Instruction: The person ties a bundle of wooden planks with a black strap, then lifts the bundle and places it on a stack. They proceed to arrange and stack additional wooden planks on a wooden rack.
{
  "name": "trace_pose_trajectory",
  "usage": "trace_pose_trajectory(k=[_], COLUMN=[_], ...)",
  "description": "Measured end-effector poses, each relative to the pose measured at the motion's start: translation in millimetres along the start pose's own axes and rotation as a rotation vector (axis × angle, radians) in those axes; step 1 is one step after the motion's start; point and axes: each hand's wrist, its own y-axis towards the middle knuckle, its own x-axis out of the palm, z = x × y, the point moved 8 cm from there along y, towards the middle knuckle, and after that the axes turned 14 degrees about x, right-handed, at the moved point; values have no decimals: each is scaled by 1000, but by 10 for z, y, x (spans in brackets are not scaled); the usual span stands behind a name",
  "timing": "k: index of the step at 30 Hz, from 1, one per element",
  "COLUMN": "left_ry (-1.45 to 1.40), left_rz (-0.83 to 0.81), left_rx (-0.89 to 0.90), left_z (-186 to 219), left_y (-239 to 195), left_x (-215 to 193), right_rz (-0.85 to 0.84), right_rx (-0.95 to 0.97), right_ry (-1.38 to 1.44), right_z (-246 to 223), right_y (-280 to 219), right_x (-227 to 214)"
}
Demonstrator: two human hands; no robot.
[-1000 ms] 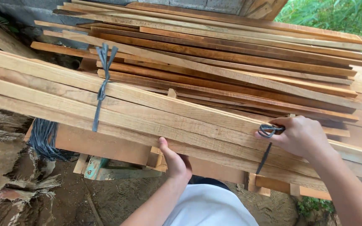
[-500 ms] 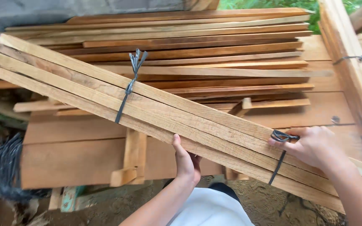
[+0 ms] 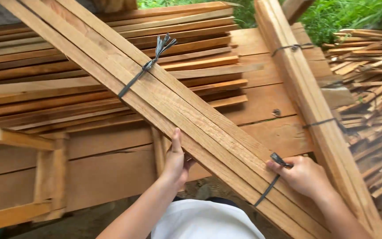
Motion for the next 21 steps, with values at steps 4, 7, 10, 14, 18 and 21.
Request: trace_pose_trajectory(k=[4, 7, 10, 14, 18, 21], left_ry=[45, 109, 111, 110, 171, 237], left_rz=[-62, -99, -55, -67, -117, -138], left_rx=[13, 18, -32, -69, -91, -124], left_z=[-417, -608, -808, -958, -1031, -1018], left_y=[75, 93, 70, 67, 72, 43], left_x=[439, 686, 800, 969, 1173, 1313], right_rz=[-47, -75, -106, -105, -130, -163], right_rx=[33, 64, 99, 136, 153, 182], right_ry=[4, 51, 54, 84, 98, 60], right_z=[474, 767, 1024, 1259, 1423, 1469], right_y=[313, 507, 612, 684, 785, 831], right_x=[96, 188, 297, 360, 354, 393])
